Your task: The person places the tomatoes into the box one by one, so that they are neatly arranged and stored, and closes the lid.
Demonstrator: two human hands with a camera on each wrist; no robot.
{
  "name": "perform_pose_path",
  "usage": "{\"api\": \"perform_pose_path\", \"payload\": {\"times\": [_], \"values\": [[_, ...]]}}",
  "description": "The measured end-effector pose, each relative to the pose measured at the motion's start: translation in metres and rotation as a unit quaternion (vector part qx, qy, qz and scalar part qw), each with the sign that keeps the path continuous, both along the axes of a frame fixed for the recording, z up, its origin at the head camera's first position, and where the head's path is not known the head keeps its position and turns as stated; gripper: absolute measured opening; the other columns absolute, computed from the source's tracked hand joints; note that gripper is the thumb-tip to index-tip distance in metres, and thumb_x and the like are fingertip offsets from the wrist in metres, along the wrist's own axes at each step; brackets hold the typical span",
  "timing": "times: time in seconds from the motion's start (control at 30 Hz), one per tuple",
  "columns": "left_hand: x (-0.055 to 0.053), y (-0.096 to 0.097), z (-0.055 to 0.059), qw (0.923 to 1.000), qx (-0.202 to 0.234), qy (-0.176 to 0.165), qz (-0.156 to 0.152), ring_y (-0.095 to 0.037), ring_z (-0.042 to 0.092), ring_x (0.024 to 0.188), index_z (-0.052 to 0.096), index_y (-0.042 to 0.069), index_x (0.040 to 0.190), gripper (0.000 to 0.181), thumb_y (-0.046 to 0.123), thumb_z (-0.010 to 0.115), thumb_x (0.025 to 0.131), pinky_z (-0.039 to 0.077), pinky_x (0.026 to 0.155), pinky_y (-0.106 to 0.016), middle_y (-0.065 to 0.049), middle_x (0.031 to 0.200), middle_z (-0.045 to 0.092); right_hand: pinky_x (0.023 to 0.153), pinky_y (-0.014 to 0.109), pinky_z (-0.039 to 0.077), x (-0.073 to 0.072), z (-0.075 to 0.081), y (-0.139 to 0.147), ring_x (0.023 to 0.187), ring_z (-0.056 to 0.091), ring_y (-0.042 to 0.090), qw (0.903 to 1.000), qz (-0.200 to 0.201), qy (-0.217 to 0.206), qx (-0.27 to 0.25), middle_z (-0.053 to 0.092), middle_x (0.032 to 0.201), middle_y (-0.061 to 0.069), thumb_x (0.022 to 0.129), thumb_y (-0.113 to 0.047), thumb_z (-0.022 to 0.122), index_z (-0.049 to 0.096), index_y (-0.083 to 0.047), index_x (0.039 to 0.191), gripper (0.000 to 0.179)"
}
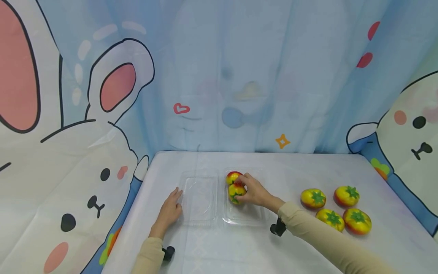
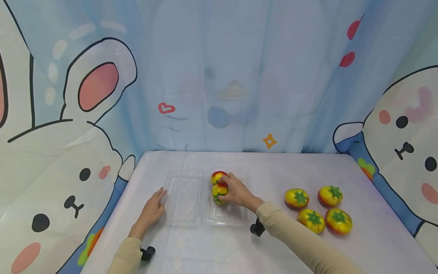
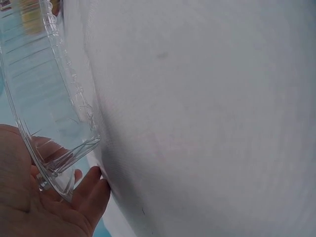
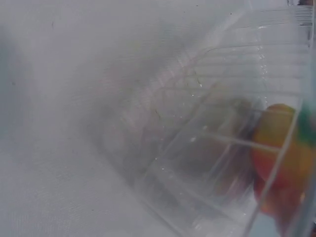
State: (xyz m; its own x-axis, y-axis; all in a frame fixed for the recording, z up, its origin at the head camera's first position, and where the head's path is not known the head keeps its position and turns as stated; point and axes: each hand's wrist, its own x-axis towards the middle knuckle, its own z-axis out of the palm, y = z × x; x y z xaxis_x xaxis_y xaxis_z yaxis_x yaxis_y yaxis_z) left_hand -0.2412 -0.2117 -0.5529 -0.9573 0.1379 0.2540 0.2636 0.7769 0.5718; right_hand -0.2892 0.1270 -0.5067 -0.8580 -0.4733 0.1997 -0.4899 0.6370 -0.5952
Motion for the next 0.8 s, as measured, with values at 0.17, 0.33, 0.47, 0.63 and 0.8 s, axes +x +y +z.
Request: {"api": "perform_pose_path", "payload": {"times": [0.17, 0.33, 0.47, 0.63, 0.8], "values": [[0.0016, 0.0009, 0.0022, 1.0, 0.003, -0.001, -0.003, -0.047, 0.042, 0.133, 0.052, -0.012, 0.133, 0.052, -0.007, 0.048, 0.082, 0.037, 0.108, -0.055, -0.03, 0.145, 0.043, 0.09, 0.042, 0.054, 0.0018, -0.0006, -0.0001, 0.097, 0.057, 0.025, 0.9996, -0.015, 0.014, 0.021, 0.053, 0.103, 0.006, 0.075, -0.02, 0.086, 0.061, -0.007, 0.112, 0.046], [0.0028, 0.001, 0.0029, 1.0, 0.004, 0.004, -0.004, -0.048, 0.044, 0.131, 0.053, -0.013, 0.132, 0.052, -0.008, 0.049, 0.08, 0.038, 0.107, -0.056, -0.032, 0.143, 0.044, 0.09, 0.044, 0.053, 0.0043, -0.0006, 0.0005, 0.101, 0.058, 0.028, 0.9993, -0.024, 0.008, 0.028, 0.053, 0.105, 0.006, 0.076, -0.023, 0.085, 0.062, -0.007, 0.114, 0.048], [0.0023, 0.0012, 0.002, 1.0, 0.002, 0.004, -0.005, -0.047, 0.043, 0.132, 0.053, -0.013, 0.132, 0.051, -0.008, 0.048, 0.081, 0.038, 0.108, -0.055, -0.031, 0.144, 0.044, 0.09, 0.043, 0.053, 0.0039, -0.0015, 0.0023, 0.102, 0.059, 0.028, 0.999, -0.029, 0.01, 0.032, 0.053, 0.106, 0.005, 0.076, -0.024, 0.085, 0.062, -0.008, 0.115, 0.047], [0.0023, 0.0011, 0.0023, 1.0, 0.004, -0.002, -0.002, -0.047, 0.043, 0.132, 0.053, -0.013, 0.132, 0.052, -0.008, 0.048, 0.081, 0.037, 0.108, -0.056, -0.031, 0.145, 0.043, 0.092, 0.045, 0.054, 0.0035, -0.0012, 0.0047, 0.102, 0.059, 0.027, 0.9996, -0.019, 0.012, 0.016, 0.054, 0.105, 0.005, 0.076, -0.026, 0.085, 0.063, -0.008, 0.114, 0.047], [0.0025, 0.0016, 0.0039, 1.0, 0.003, -0.009, 0.001, -0.047, 0.042, 0.133, 0.052, -0.012, 0.133, 0.052, -0.007, 0.047, 0.082, 0.036, 0.109, -0.056, -0.03, 0.145, 0.043, 0.09, 0.049, 0.054, 0.0036, 0.0004, 0.0079, 0.104, 0.06, 0.032, 0.9999, -0.014, 0.004, -0.006, 0.055, 0.105, 0.008, 0.076, -0.025, 0.085, 0.063, -0.006, 0.114, 0.047]]}}
